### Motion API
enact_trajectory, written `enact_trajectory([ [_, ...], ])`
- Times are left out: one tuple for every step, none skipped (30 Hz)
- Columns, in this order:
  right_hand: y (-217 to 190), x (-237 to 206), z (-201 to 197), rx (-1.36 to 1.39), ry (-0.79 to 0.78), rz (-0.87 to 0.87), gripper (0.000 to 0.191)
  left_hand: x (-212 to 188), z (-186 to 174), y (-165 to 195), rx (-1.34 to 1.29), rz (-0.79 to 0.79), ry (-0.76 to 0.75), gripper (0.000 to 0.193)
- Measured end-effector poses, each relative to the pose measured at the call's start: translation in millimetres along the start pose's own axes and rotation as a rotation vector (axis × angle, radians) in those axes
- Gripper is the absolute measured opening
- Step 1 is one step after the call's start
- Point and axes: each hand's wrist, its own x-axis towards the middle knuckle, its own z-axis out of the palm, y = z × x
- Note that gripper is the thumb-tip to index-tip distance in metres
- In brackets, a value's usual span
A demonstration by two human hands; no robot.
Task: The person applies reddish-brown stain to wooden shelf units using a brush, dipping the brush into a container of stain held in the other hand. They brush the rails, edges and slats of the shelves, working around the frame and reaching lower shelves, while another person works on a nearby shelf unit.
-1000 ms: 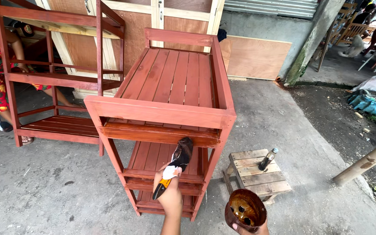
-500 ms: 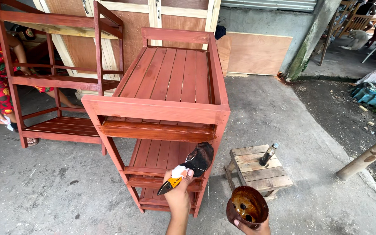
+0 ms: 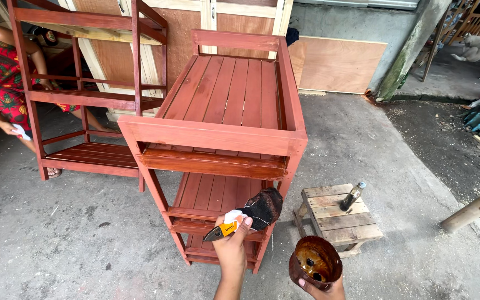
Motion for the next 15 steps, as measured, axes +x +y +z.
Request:
enact_trajectory([
  [0,1,0,-0.005,-0.016,-0.003,0.108,0,0,0,0.0,0.004,-0.002,0.026],
  [-1,2,-1,-0.009,-0.031,-0.006,0.106,0,-1,0,-0.001,0.008,-0.004,0.026],
  [-2,2,-1,-0.012,-0.045,-0.009,0.104,0,-1,0,0.005,0.003,0.002,0.026],
  [-3,2,-1,-0.007,-0.039,0.002,0.105,1,-2,0,0.01,-0.003,0.009,0.026],
  [-3,2,0,-0.002,-0.034,0.014,0.106,1,-3,0,0.014,-0.01,0.016,0.026],
  [-3,2,1,0.003,-0.027,0.026,0.107,1,-4,0,0.004,-0.006,0.016,0.026],
  [-4,1,1,-0.001,-0.032,0.024,0.107,1,-5,-1,-0.005,-0.001,0.016,0.027],
  [-4,1,2,-0.006,-0.037,0.022,0.106,1,-6,-1,-0.014,0.004,0.015,0.027],
  [-4,1,3,-0.01,-0.042,0.02,0.106,2,-7,-2,-0.012,0.011,0.018,0.027],
  [-3,0,3,-0.002,-0.033,0.018,0.107,2,-8,-3,-0.01,0.018,0.02,0.027],
  [-3,1,4,0.005,-0.024,0.016,0.108,3,-10,-4,-0.008,0.025,0.022,0.027],
  [-2,1,4,0.012,-0.014,0.016,0.109,4,-11,-6,-0.015,0.012,0.03,0.027],
  [-1,2,5,0.0,-0.012,0.035,0.109,5,-12,-7,-0.022,0.0,0.039,0.027],
  [0,3,5,-0.011,-0.011,0.054,0.108,6,-14,-8,-0.029,-0.011,0.047,0.027],
  [1,4,5,-0.023,-0.01,0.073,0.108,6,-15,-9,-0.04,-0.014,0.037,0.027],
])
